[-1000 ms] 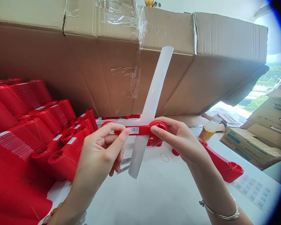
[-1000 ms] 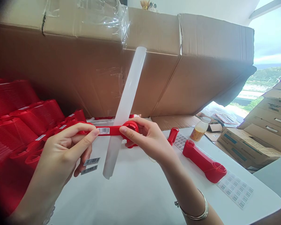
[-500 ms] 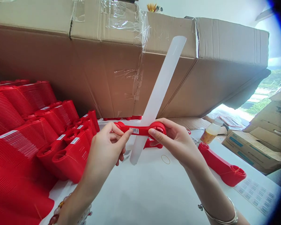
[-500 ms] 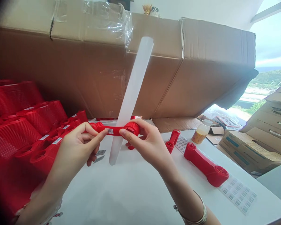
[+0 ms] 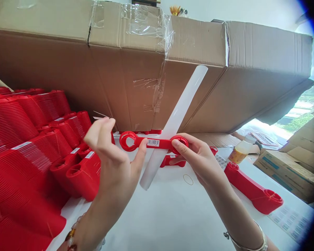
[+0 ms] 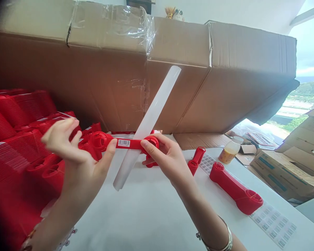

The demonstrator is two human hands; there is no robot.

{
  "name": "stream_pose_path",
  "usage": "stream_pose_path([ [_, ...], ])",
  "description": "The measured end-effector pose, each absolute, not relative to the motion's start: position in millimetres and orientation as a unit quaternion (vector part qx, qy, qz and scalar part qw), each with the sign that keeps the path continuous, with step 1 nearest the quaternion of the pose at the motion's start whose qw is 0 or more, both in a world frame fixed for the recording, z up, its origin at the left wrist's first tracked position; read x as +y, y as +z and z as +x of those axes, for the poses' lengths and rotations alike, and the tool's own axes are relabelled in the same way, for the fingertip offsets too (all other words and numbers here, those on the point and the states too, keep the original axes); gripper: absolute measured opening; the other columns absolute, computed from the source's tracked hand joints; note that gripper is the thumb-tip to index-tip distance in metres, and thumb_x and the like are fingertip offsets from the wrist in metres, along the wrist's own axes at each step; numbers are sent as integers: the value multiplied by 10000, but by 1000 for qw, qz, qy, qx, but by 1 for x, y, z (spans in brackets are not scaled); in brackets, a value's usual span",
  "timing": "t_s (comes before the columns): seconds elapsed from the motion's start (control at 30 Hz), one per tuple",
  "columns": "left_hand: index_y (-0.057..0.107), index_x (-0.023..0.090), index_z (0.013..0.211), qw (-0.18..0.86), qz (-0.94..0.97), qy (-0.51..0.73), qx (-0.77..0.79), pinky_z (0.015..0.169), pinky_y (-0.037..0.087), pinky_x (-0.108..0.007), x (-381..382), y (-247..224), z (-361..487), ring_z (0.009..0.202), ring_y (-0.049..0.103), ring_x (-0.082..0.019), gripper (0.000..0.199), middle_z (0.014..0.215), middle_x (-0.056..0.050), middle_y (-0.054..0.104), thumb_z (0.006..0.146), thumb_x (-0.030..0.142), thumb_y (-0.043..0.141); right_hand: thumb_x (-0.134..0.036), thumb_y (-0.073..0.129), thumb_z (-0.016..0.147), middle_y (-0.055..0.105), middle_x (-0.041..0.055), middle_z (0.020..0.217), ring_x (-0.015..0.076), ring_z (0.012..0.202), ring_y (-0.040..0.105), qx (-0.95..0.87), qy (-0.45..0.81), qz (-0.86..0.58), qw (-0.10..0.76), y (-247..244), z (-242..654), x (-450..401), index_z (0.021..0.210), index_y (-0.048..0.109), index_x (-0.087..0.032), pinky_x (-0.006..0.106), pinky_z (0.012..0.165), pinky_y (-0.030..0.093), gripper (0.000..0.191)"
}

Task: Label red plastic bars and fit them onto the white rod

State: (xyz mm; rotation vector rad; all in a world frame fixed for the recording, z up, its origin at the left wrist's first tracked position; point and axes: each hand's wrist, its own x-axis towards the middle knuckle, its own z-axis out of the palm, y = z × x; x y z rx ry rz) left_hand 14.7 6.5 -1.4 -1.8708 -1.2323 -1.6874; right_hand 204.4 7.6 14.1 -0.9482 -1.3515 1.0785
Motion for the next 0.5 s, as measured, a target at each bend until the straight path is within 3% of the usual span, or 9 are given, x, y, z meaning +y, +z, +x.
stream_pose_path([
  [0.27, 233, 216, 1441, 198, -655, -590, -429, 1154, 402, -580, 13, -7, 25, 1479, 297, -367, 722, 1521, -235, 230, 896, 239, 707, -517, 746, 875, 633, 28, 847, 165, 821, 661, -570, 467, -383, 557, 11, 188, -4, 880, 721, -209, 246, 668, 639, 309],
  [0.5, 251, 225, 1445, 191, -657, -602, -412, 1198, 317, -610, 14, -6, 20, 1502, 243, -397, 908, 1552, -231, 241, 792, 506, 816, -524, 740, 881, 690, 58, 899, 192, 867, 695, -589, 480, -367, 536, 8, 192, 4, 914, 764, -197, 270, 680, 652, 330],
])
